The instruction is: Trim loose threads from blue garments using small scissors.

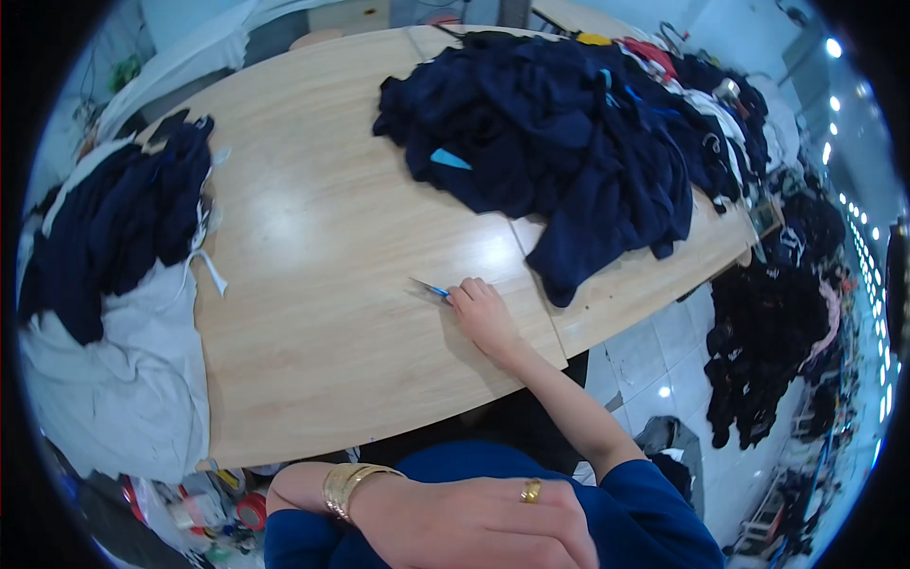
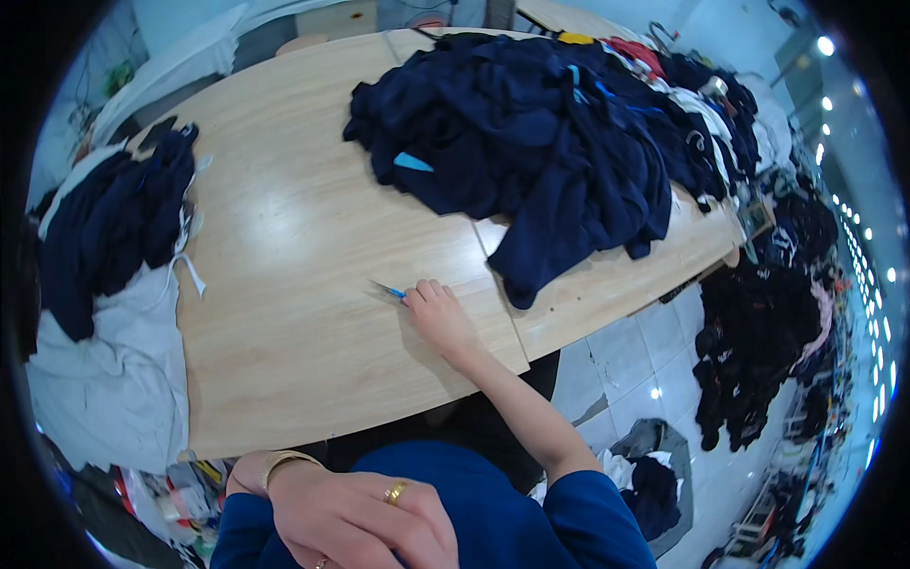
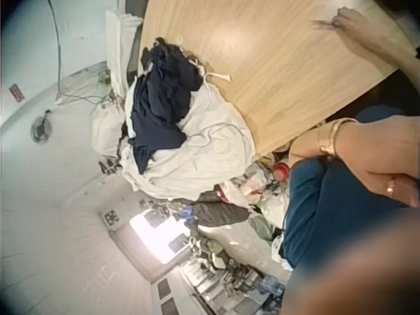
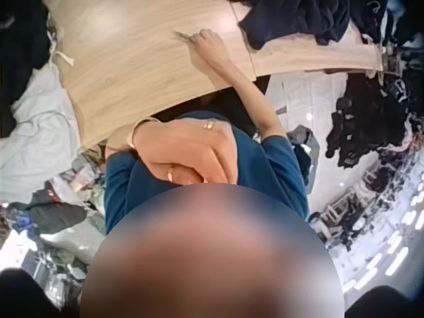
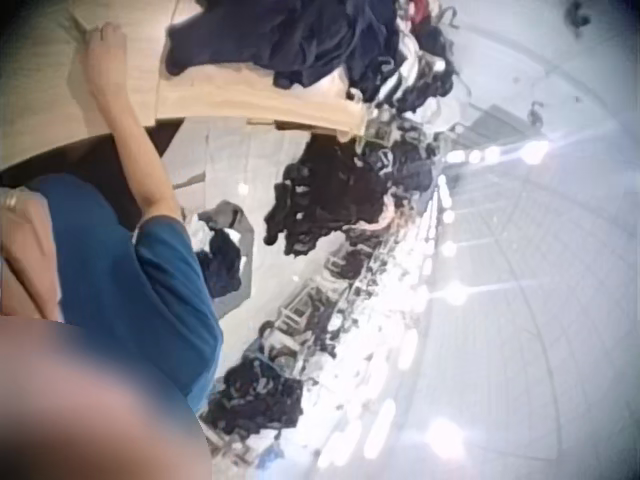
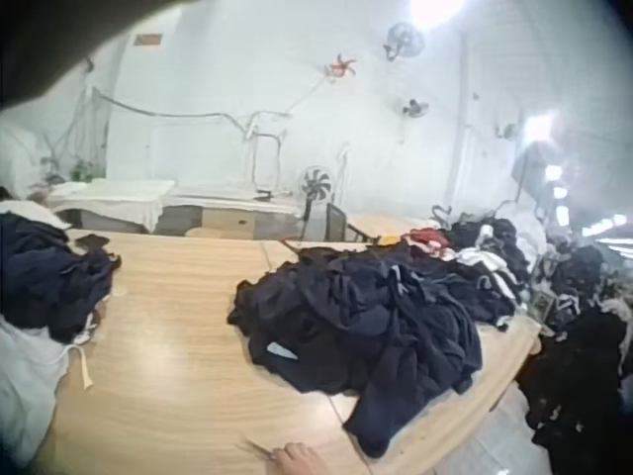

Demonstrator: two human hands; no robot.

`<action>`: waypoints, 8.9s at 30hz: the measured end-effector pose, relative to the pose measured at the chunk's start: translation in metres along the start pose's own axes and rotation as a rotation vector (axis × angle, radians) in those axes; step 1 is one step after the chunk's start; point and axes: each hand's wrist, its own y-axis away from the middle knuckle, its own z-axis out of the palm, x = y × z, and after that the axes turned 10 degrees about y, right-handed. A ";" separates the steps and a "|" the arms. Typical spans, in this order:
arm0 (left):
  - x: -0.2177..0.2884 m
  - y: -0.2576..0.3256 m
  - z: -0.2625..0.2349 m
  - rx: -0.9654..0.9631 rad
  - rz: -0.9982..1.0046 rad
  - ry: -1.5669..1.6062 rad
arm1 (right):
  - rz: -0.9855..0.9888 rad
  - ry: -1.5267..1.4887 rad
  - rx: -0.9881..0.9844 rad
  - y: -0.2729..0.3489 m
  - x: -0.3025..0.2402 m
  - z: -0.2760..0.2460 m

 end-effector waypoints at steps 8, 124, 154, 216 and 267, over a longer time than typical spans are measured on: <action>-0.053 -0.058 0.007 0.263 -0.087 0.279 | 0.602 -0.881 0.035 0.095 0.026 -0.059; 0.110 0.105 -0.091 1.079 -0.875 -0.914 | 0.460 -1.523 -0.179 0.011 0.049 -0.138; -0.027 0.044 -0.091 0.852 -0.679 -0.409 | 0.298 -0.729 0.240 0.066 0.003 -0.171; -0.032 0.063 -0.074 0.968 -0.642 -0.269 | 0.145 -0.165 0.184 0.064 -0.021 -0.167; -0.040 0.054 -0.072 1.054 -0.692 -0.091 | 0.117 -0.599 0.224 0.058 -0.024 -0.152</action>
